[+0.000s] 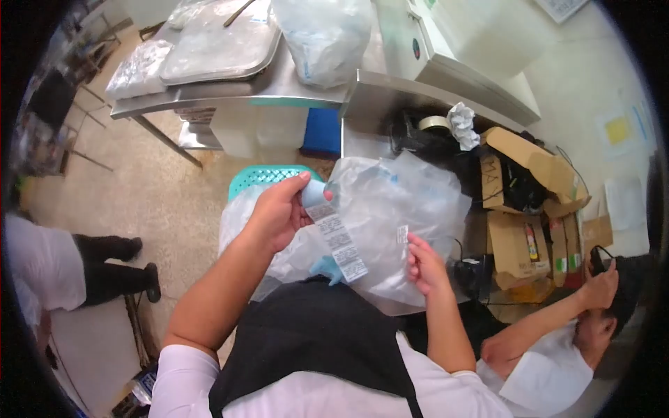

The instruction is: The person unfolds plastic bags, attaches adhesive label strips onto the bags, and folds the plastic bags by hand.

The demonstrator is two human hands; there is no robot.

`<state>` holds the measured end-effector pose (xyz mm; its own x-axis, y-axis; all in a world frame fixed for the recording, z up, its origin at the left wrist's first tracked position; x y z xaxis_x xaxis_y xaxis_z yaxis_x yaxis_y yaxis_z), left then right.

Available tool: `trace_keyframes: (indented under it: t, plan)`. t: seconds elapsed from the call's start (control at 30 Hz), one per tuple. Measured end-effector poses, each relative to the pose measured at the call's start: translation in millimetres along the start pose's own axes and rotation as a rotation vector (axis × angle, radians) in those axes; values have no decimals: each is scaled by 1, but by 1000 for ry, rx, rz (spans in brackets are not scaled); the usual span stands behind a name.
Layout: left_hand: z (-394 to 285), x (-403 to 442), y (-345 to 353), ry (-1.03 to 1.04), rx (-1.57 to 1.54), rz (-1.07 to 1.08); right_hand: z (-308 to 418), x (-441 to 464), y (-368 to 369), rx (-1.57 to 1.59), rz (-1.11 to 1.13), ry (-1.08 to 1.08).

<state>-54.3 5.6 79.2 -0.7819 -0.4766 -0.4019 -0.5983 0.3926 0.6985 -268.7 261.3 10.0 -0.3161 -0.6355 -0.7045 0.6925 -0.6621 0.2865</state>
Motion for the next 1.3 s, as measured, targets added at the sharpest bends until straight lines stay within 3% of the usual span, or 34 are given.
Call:
trace_keyframes:
  t: [0.07, 0.17, 0.27, 0.37, 0.47, 0.57, 0.67, 0.87, 0.97, 1.07, 1.2, 1.3]
  plan:
    - [0, -2, -4, 4, 3, 14, -1, 1, -1, -1, -45, 11]
    - [0, -3, -5, 8, -14, 25, 7, 6, -2, -355, -168, -38]
    - [3, -2, -5, 4, -11, 26, -1, 29, -19, -685, -299, -275]
    - [3, -3, -4, -2, -4, 37, 16, 21, -5, -1026, -428, -374]
    - [2, -5, -4, -11, 3, 17, 26, 8, 13, -1135, -590, -417]
    - [2, -4, -5, -10, -8, 48, 27, 9, 10, -1253, -571, -530]
    - [1, -4, -6, -10, -16, 49, 28, 1, 25, -1242, -479, -518]
    - [-2, -7, 6, -6, -22, -3, 27, -2, 18, -1178, -469, -735]
    - [-3, -6, 6, -22, -7, 29, 17, 6, 9, -1261, -465, -728]
    - [0, -8, 21, -7, 112, 76, 43, -18, 61, -1026, -324, -594]
    - [3, -27, 72, -112, 548, 440, 70, -57, 161, -658, 132, -903]
    - [-15, -39, 94, 66, 556, 444, 81, -52, 166, -640, 348, -884]
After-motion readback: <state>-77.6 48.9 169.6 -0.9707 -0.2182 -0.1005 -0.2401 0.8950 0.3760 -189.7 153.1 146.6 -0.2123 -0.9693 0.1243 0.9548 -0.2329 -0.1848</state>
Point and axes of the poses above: each hand's wrist, its own x-axis towards the middle knuckle, its own y-axis out of the palm, z = x × y, the point moved 3 cm from there along x, towards the middle knuckle, and after that the axes turned 7 degrees about z, right-handed, at the moved point
